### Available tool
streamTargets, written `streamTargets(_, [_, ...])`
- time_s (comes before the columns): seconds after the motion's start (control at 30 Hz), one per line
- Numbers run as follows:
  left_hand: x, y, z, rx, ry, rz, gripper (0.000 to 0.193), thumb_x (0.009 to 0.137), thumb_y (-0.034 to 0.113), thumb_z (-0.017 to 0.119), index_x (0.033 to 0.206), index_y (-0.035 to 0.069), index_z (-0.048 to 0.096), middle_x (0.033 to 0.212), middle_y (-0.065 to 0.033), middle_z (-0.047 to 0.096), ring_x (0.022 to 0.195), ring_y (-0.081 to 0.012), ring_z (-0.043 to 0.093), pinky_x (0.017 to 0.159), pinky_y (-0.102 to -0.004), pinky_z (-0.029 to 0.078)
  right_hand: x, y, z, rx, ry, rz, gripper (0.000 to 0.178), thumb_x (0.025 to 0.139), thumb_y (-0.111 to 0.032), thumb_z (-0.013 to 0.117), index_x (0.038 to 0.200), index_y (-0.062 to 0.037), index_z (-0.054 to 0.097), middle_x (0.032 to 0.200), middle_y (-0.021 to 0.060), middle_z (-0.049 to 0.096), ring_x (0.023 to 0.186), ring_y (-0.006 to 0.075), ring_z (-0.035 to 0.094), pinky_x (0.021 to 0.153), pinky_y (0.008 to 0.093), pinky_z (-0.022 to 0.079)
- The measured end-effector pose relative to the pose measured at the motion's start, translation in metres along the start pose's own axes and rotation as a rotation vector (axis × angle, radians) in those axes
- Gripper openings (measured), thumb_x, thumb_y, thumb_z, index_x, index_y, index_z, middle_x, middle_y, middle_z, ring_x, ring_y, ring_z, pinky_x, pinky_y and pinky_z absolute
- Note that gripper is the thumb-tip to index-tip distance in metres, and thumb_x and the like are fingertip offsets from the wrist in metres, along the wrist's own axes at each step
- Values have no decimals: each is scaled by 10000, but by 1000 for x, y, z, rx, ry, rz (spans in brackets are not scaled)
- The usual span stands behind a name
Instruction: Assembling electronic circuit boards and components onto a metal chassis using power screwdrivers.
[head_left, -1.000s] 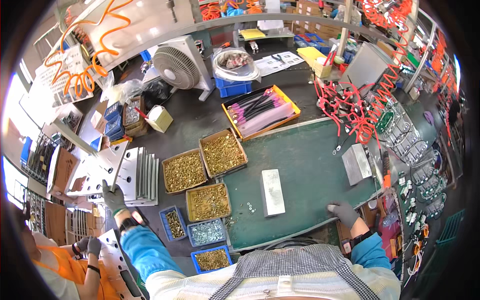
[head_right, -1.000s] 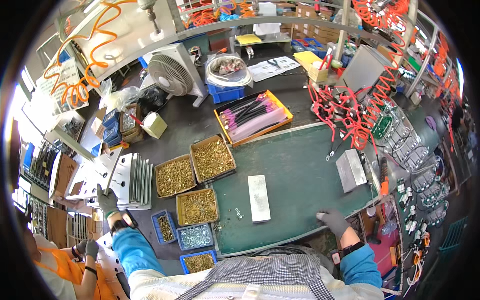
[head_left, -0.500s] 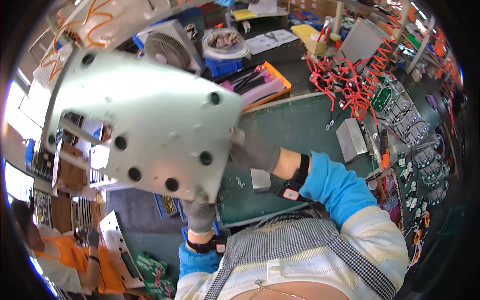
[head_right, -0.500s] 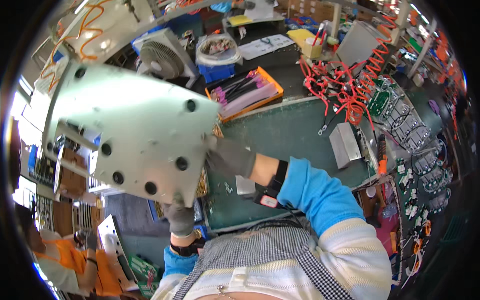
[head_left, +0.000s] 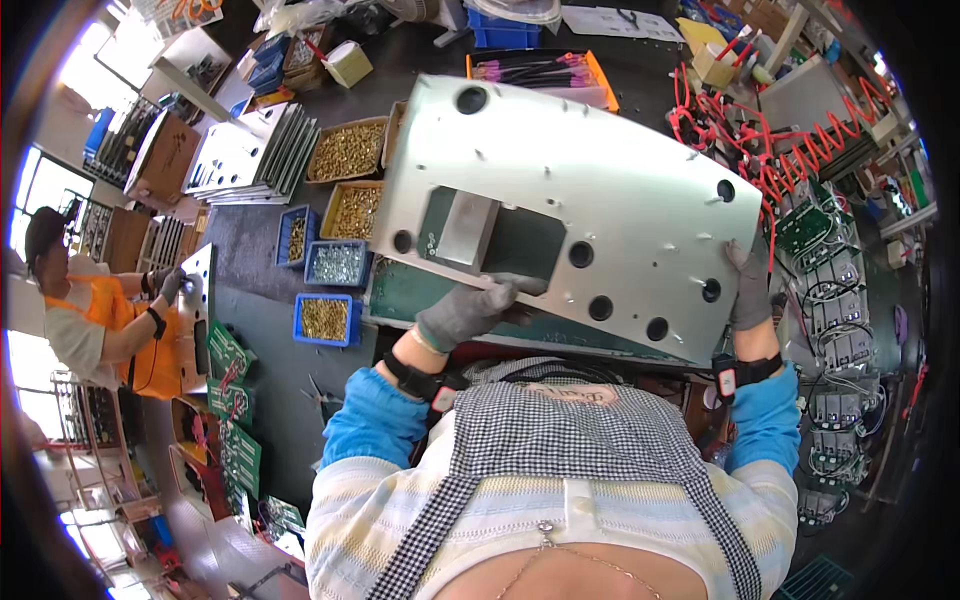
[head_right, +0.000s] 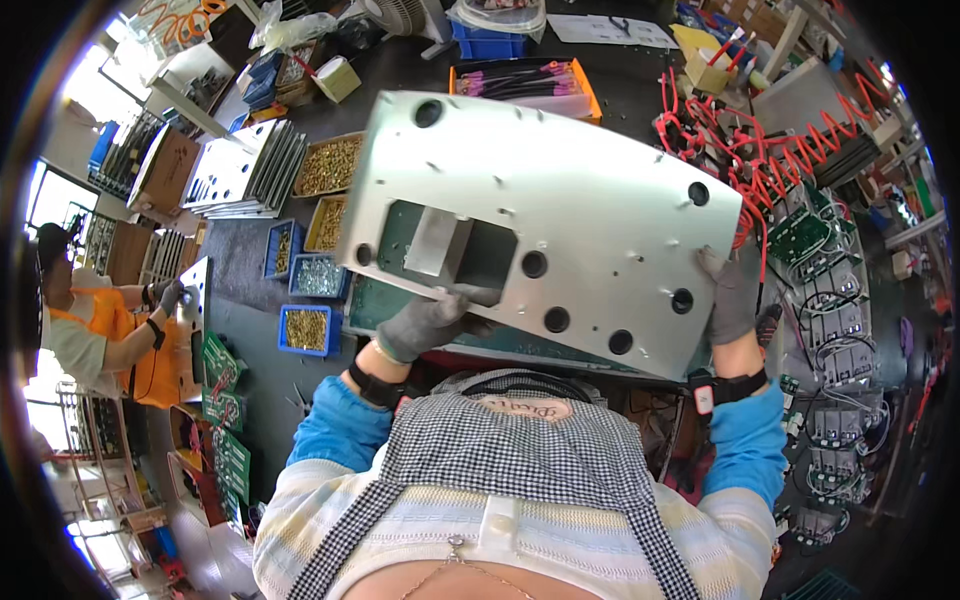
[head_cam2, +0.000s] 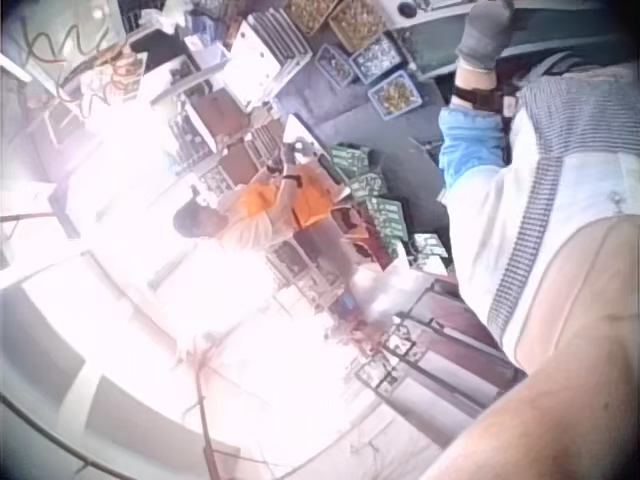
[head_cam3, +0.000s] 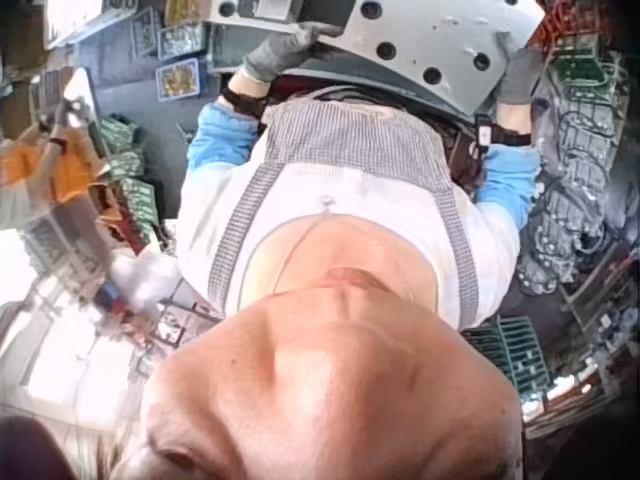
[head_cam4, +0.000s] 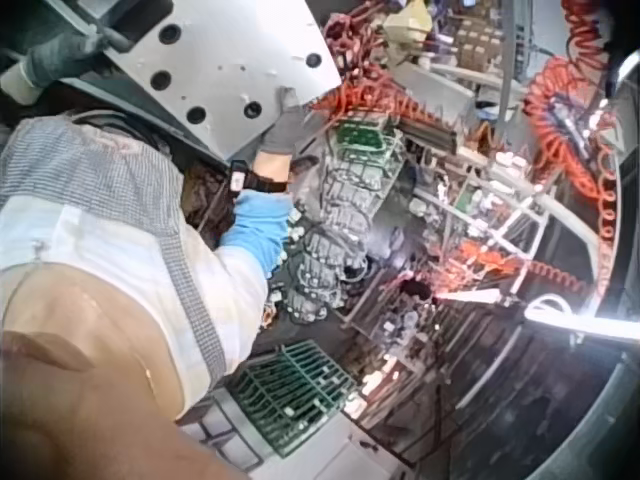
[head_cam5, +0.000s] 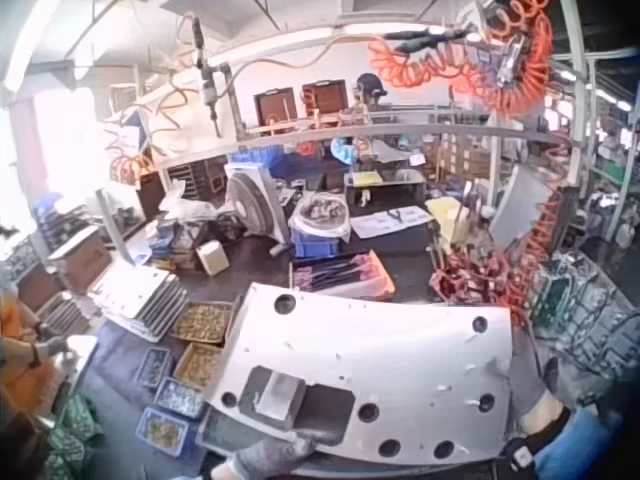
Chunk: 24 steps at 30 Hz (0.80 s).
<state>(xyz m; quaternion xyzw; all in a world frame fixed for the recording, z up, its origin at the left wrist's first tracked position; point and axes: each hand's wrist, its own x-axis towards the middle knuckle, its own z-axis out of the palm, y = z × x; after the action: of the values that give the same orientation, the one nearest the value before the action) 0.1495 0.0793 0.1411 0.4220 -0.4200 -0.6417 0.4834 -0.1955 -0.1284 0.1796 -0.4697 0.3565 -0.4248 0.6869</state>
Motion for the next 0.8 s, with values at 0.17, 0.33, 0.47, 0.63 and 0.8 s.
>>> streamTargets(0.17, [40,-59,35,-355,67,-231,495,909,373,569,1206,-17,502,1095,-193,603,985,-282,616,871,-366,503,14,18,-70,-368,105,19,396,840,-170,604,1174,22,511,1007,126,622,828,193,637,728,293,527])
streamTargets(0.33, [53,-79,54,-419,200,-181,410,845,53,640,1216,8,470,987,-102,672,872,-166,658,753,-280,534,34,28,-87,-274,-27,219,440,861,-316,598,1162,4,569,1033,130,645,898,223,638,817,332,498])
streamTargets(0.47, [50,-86,66,989,102,316,424,843,141,667,1203,21,480,943,-37,696,849,-123,660,727,-253,526,66,27,-97,-1227,167,-58,528,828,-524,547,940,-15,636,878,241,637,868,357,624,763,428,472])
streamTargets(0.63, [70,-105,61,1229,86,584,482,855,299,663,1215,36,482,1026,-41,673,888,-149,638,816,-258,482,52,19,-111,-1072,44,-283,456,826,-489,586,952,-58,668,967,173,647,957,324,604,842,406,454])
streamTargets(0.8, [62,-100,51,-388,63,-282,659,849,504,595,1286,33,449,1196,-150,581,1032,-263,581,881,-369,466,7,-6,-164,-1058,93,-180,384,801,-357,646,1032,-51,652,1000,154,638,948,291,601,827,365,468])
